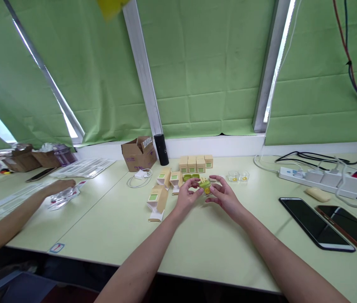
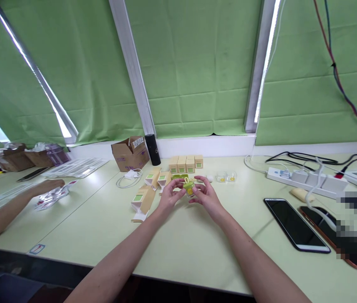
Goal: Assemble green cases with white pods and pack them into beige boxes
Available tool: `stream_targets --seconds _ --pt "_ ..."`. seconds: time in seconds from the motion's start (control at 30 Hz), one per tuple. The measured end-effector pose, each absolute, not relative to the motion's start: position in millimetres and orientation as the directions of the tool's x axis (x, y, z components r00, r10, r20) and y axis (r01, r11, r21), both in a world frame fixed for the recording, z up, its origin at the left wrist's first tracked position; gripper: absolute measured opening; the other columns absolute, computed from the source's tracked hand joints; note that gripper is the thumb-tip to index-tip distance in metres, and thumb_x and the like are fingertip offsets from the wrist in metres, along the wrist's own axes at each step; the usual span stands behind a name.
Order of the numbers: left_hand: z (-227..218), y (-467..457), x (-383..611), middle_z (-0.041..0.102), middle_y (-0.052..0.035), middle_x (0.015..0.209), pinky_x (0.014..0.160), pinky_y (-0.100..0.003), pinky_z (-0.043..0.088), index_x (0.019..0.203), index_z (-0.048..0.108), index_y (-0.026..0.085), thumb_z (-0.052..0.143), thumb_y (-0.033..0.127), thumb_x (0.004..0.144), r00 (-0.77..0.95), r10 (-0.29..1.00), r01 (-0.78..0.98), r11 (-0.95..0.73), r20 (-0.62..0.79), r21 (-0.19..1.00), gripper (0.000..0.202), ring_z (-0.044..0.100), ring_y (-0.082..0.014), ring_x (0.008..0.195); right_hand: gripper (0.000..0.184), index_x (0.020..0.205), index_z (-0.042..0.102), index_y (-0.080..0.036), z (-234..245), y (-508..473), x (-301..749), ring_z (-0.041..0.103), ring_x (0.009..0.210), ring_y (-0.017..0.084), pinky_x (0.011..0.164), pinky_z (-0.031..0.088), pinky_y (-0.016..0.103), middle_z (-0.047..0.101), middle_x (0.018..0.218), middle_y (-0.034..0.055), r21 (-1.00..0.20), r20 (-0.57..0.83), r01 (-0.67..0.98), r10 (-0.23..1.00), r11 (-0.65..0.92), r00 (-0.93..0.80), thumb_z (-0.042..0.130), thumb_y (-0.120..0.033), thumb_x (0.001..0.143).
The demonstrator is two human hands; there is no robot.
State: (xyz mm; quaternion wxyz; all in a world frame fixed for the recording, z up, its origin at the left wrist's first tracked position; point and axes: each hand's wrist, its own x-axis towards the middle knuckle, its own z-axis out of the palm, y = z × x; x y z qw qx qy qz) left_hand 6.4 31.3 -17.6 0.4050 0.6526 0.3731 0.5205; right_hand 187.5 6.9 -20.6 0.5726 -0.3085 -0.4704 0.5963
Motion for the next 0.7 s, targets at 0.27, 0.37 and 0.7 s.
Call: stream_targets --seconds 0.27,0.37,0.7 --pt "-11.9 20.1 11.5 0.064 -0.0125 0.128 0.077 -0.031 0.046 0.123 0.056 0.023 0.083 0.034 0.075 0.192 0.888 0.141 -0.446 0.417 0.884 0.056 0.061 -0.0248 0.111 0.054 0.121 0.055 -0.033 -20.2 7.3 187.3 0.071 0.087 0.020 0.078 0.062 0.042 0.071 0.102 0.0015 -0.903 0.203 -0.408 0.971 0.134 -0.129 0.082 -0.052 0.078" --pt "-11.9 17.9 12.8 0.064 -0.0116 0.128 0.079 -0.032 0.046 0.124 0.056 0.024 0.083 0.029 0.074 0.183 0.886 0.168 -0.456 0.427 0.874 0.057 0.061 -0.0250 0.112 0.053 0.121 0.056 -0.032 -19.2 6.1 186.7 0.071 0.085 0.020 0.081 0.062 0.044 0.071 0.103 0.0016 -0.901 0.216 -0.406 0.969 0.150 -0.121 0.082 -0.052 0.079" --pt "-8.3 13.8 14.9 0.068 -0.0073 0.112 0.079 -0.032 0.046 0.126 0.060 0.026 0.078 0.023 0.079 0.189 0.877 0.204 -0.475 0.441 0.856 0.050 0.059 -0.0231 0.108 0.048 0.118 0.060 -0.031 -13.2 0.8 184.4 0.072 0.087 0.020 0.084 0.062 0.044 0.070 0.110 0.0035 -0.906 0.229 -0.392 0.965 0.162 -0.129 0.081 -0.052 0.080"
